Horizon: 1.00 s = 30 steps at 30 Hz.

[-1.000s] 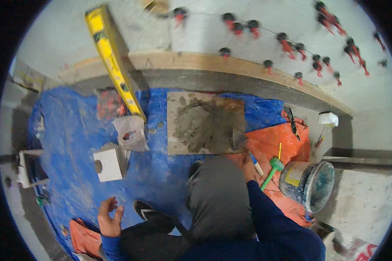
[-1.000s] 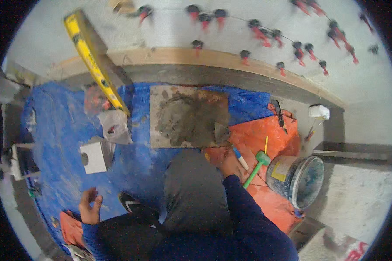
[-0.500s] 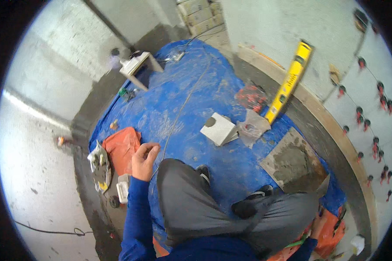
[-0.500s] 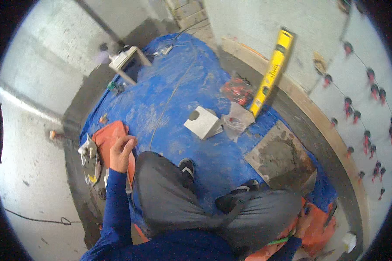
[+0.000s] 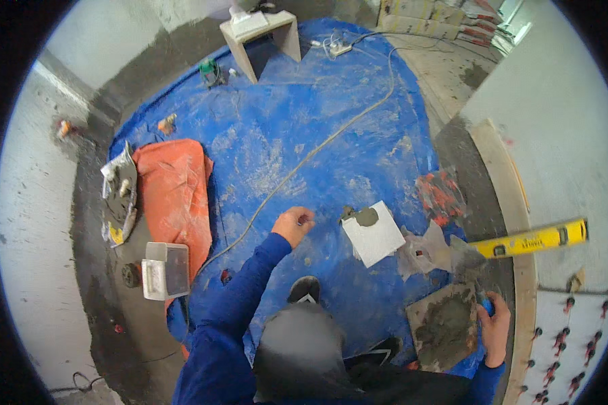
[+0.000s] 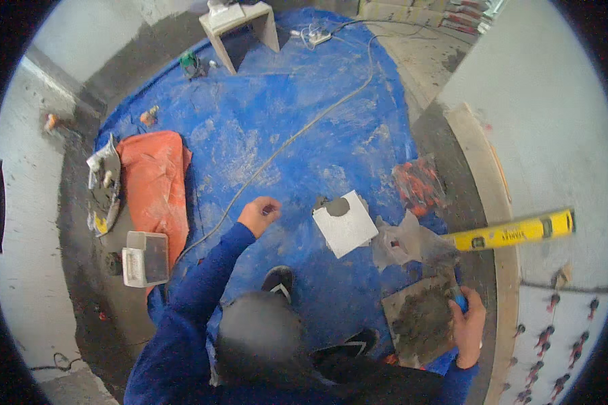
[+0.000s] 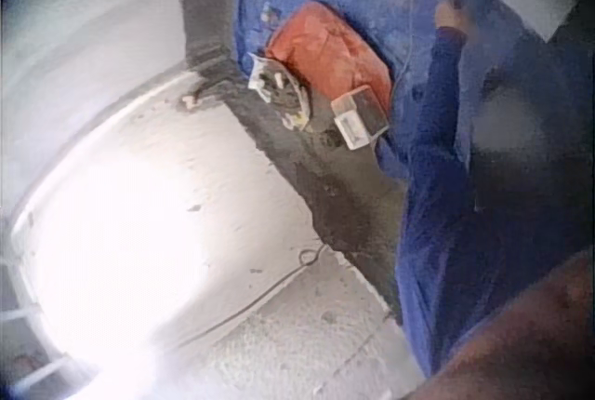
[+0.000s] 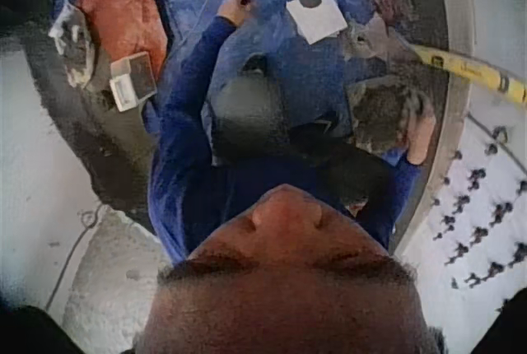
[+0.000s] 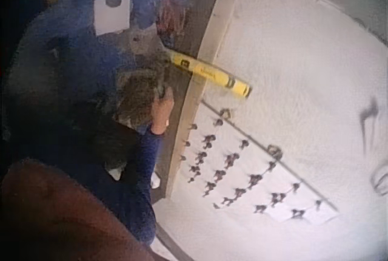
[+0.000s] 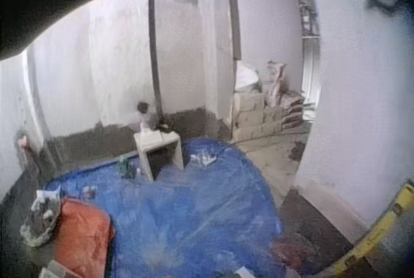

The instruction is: The person kneels on a blue tarp and uses a trowel to spread adhesive on a tile, then places the tile on a wall with red leveling clips. The person uses a sponge to wipe the tile surface and adjusts the clips to align the tiles.

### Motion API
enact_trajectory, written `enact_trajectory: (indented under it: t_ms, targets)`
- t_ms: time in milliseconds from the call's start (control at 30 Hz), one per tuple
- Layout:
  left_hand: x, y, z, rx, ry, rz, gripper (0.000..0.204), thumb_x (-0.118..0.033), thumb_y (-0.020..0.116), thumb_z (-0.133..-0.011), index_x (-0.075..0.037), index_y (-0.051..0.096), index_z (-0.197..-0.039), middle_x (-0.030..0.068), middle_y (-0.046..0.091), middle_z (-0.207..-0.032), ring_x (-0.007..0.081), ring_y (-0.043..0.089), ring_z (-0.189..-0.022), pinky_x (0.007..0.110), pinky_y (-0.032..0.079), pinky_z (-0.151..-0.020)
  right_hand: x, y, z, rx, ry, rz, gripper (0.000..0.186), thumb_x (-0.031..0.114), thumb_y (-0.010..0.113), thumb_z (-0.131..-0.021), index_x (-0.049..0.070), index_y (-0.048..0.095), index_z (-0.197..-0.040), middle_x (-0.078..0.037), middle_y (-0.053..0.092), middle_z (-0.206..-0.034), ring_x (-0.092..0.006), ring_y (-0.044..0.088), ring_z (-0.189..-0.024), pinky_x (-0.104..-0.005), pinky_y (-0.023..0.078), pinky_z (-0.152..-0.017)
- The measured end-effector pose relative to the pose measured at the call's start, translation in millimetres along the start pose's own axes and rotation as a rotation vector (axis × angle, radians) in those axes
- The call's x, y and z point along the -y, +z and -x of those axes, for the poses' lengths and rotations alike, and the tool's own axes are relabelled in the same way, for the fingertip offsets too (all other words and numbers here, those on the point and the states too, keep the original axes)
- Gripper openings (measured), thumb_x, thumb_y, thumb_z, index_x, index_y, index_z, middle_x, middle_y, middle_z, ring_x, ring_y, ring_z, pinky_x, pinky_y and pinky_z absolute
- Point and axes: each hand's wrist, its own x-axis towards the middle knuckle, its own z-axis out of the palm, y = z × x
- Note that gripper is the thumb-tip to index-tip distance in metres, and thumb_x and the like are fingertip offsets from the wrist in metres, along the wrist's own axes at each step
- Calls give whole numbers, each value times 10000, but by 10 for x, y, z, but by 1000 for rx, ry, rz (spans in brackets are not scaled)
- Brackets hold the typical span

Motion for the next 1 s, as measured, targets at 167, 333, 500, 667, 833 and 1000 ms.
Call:
enact_trajectory:
  t_ms: [167, 333, 500, 667, 833, 1000]
  targets:
    - [514, 562, -353, 98, 2, -108, 403, -182, 821, -789, -43, 675, -1137, 135, 669, -1068, 317, 682, -968, 431, 550, -845, 257, 654, -1444, 36, -337, 485, 365, 87, 707, -826, 69, 647, -1186, -154, 661, -1055, -368, 606, -1001, -491, 447, -866]
    - [768, 985, -491, 42, 93, -220, 501, -232, 857, -733, -66, 636, -1152, 138, 623, -1095, 355, 610, -1063, 459, 511, -896, 758, 1607, -3047, 120, -722, 710, 404, 135, 718, -783, 150, 687, -1185, -77, 660, -1057, -293, 603, -1057, -456, 415, -959]
    - [787, 1180, -652, 65, 85, -316, 524, -271, 875, -690, -79, 629, -1112, 114, 605, -1095, 333, 580, -1078, 454, 478, -904, 1057, 2561, -3723, 341, -859, 785, 325, 143, 716, -788, 188, 746, -1108, -49, 681, -1030, -259, 611, -1090, -477, 396, -1049]
    - [786, 1271, -767, 79, 153, -374, 531, -307, 872, -689, -77, 624, -1097, 98, 607, -1089, 305, 577, -1089, 434, 466, -900, 1134, 3014, -3868, 399, -919, 846, 260, 138, 697, -818, 206, 767, -1059, -42, 689, -993, -237, 615, -1089, -498, 389, -1057]
    - [870, 1318, -810, 41, 182, -383, 514, -321, 860, -702, -78, 626, -1090, 95, 608, -1080, 297, 584, -1074, 425, 464, -891, 1148, 3218, -3893, 463, -954, 901, 216, 134, 654, -854, 223, 782, -1004, -34, 691, -968, -229, 616, -1089, -504, 384, -1067]
    - [906, 1343, -859, 16, 246, -392, 454, -335, 831, -738, -84, 630, -1058, 94, 610, -1058, 289, 593, -1050, 424, 464, -872, 1254, 3374, -3902, 440, -1007, 929, 267, 112, 605, -871, 257, 789, -999, -28, 684, -950, -230, 616, -1081, -505, 365, -1107]
